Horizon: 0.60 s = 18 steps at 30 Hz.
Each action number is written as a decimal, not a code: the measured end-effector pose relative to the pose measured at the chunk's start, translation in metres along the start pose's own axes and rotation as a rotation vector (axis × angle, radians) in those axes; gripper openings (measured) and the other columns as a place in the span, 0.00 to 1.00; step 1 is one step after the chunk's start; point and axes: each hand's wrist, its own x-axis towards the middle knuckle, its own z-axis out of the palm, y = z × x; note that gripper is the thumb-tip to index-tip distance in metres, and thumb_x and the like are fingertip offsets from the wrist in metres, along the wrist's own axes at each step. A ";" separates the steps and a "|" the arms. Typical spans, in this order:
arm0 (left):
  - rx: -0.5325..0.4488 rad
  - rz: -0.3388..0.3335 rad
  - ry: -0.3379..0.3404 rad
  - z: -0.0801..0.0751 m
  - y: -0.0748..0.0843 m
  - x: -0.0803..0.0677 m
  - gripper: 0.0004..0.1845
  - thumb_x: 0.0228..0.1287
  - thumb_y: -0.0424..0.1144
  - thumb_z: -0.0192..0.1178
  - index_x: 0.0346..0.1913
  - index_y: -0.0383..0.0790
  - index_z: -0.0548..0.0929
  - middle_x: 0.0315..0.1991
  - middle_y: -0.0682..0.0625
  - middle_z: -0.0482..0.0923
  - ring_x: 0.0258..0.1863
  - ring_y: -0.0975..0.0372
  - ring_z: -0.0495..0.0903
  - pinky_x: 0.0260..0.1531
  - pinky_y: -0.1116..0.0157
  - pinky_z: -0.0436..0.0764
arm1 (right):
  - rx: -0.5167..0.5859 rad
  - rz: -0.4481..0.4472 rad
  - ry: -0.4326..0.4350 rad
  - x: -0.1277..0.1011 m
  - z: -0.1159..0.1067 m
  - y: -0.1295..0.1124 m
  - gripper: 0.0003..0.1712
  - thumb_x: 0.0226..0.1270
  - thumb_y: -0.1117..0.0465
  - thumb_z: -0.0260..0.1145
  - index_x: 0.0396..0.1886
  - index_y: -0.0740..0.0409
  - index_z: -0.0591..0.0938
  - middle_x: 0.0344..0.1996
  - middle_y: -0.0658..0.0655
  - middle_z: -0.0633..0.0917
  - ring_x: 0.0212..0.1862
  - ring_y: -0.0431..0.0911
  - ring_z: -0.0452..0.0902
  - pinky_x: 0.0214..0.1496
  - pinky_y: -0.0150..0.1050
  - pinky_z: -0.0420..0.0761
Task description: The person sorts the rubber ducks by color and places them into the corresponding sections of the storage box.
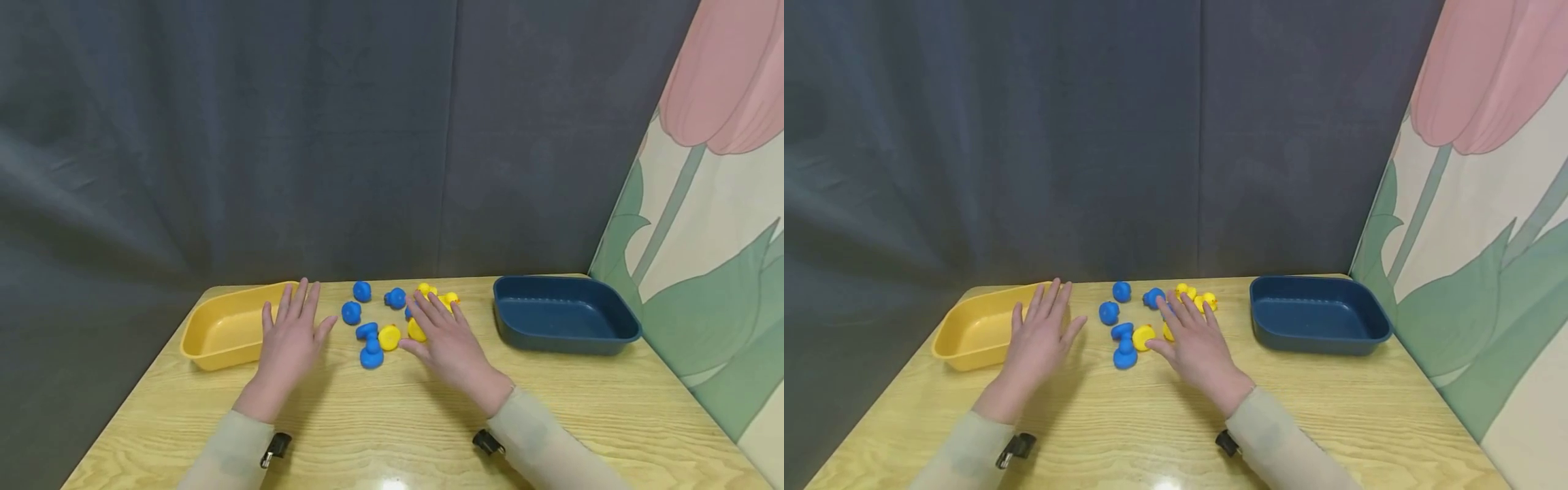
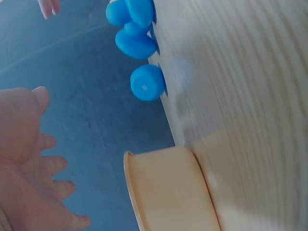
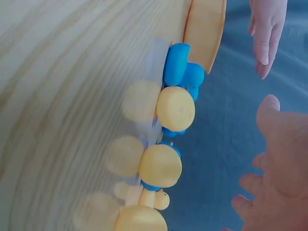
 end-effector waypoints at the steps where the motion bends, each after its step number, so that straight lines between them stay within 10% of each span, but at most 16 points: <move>1: -0.006 -0.011 -0.006 -0.001 -0.002 0.000 0.42 0.88 0.58 0.54 0.91 0.41 0.54 0.90 0.39 0.47 0.89 0.41 0.39 0.81 0.28 0.35 | 0.010 -0.007 0.002 0.000 0.001 -0.001 0.50 0.81 0.39 0.68 0.90 0.57 0.62 0.87 0.63 0.61 0.87 0.64 0.53 0.85 0.71 0.50; 18: -0.099 -0.108 0.011 -0.017 -0.043 -0.009 0.42 0.89 0.59 0.51 0.90 0.35 0.54 0.90 0.33 0.43 0.88 0.36 0.37 0.78 0.24 0.34 | 0.118 -0.017 -0.024 0.007 0.016 -0.018 0.46 0.84 0.41 0.65 0.90 0.57 0.62 0.87 0.61 0.62 0.87 0.61 0.53 0.87 0.68 0.50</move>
